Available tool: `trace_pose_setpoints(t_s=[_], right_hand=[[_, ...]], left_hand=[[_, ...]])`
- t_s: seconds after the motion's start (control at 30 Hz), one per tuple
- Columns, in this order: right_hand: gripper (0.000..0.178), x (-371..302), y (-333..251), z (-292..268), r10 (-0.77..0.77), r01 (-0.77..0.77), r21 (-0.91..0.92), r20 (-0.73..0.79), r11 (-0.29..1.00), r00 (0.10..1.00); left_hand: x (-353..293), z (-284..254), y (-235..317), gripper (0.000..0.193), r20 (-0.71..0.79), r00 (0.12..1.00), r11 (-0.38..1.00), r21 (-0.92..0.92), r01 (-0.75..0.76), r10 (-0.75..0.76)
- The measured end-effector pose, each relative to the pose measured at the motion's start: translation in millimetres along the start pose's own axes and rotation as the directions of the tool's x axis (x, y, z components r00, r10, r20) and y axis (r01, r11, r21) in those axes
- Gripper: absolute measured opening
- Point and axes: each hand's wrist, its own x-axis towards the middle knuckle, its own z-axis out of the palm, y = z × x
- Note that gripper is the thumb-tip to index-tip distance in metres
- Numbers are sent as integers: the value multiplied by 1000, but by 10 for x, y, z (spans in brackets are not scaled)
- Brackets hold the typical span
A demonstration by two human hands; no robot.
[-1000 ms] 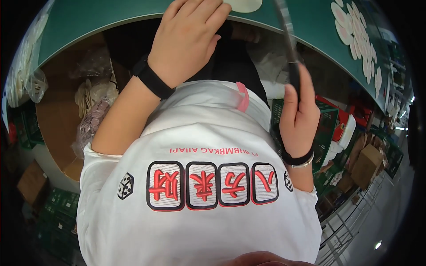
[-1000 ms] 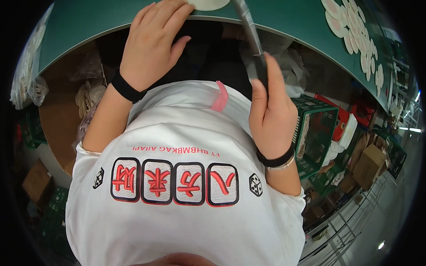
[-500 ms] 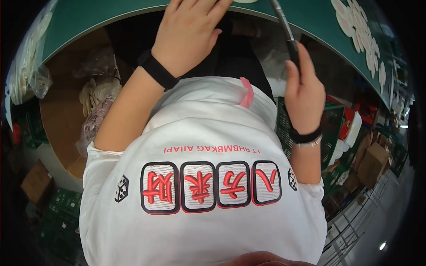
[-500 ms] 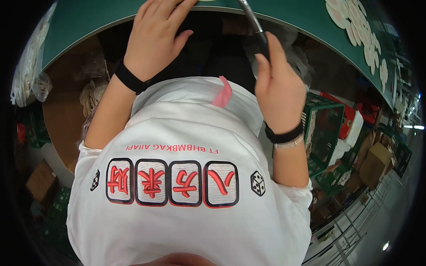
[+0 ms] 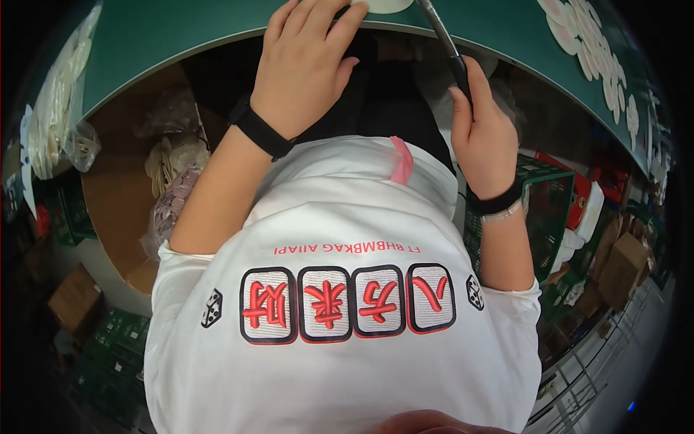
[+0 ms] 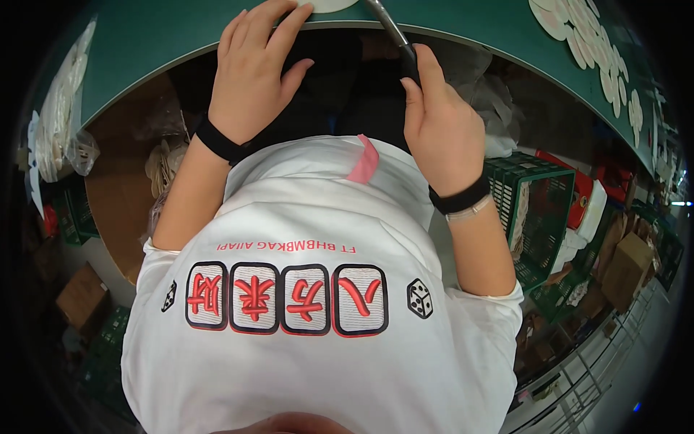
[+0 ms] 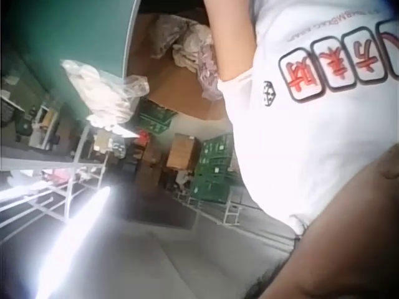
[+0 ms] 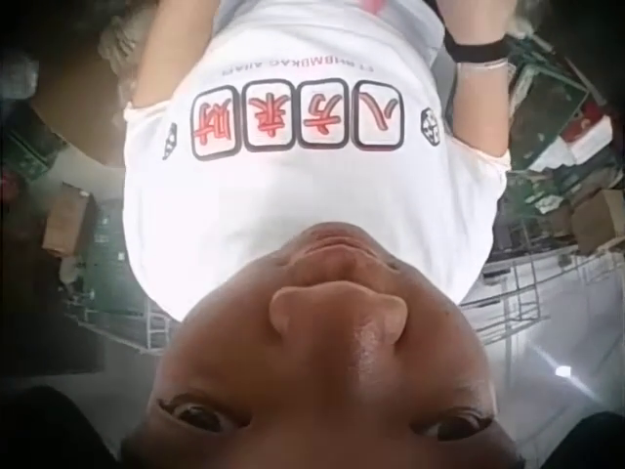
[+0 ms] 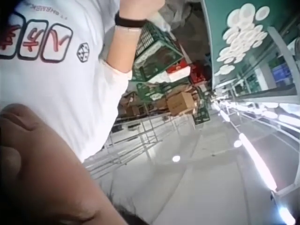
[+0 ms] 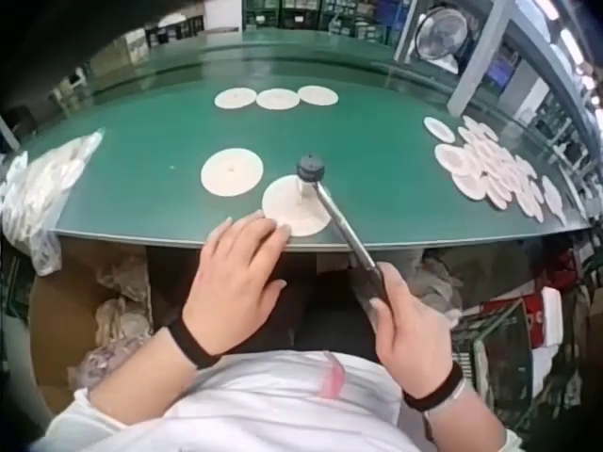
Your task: The person picks up white discs from a bag, places them on the table, and strikes the center of each with a hammer. After repeating this for several discs, they move the finished pieces aside and retrieve a new bag of discs.
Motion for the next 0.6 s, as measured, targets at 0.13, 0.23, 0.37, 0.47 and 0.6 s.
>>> trace_pose_setpoints(t_s=[0.13, 0.23, 0.37, 0.47, 0.6], right_hand=[[39, 40, -73, -98, 114, -116, 8, 135, 993, 984], [38, 31, -76, -116, 131, -129, 131, -11, 983, 991], [35, 201, -77, -347, 122, -123, -3, 145, 992, 982], [29, 200, -53, -416, 291, -313, 451, 120, 836, 949], [17, 328, -44, -559, 373, -480, 608, 305, 632, 877]], left_hand=[[91, -77, 34, 63, -24, 1000, 1000, 0, 8, -8], [219, -151, 29, 63, -22, 998, 997, 54, -60, 61], [286, -103, -51, 46, -128, 988, 994, 77, -73, 83], [448, -152, -123, 39, -154, 969, 979, 92, -182, 195], [612, -412, 19, 27, -228, 959, 983, -30, -182, 171]])
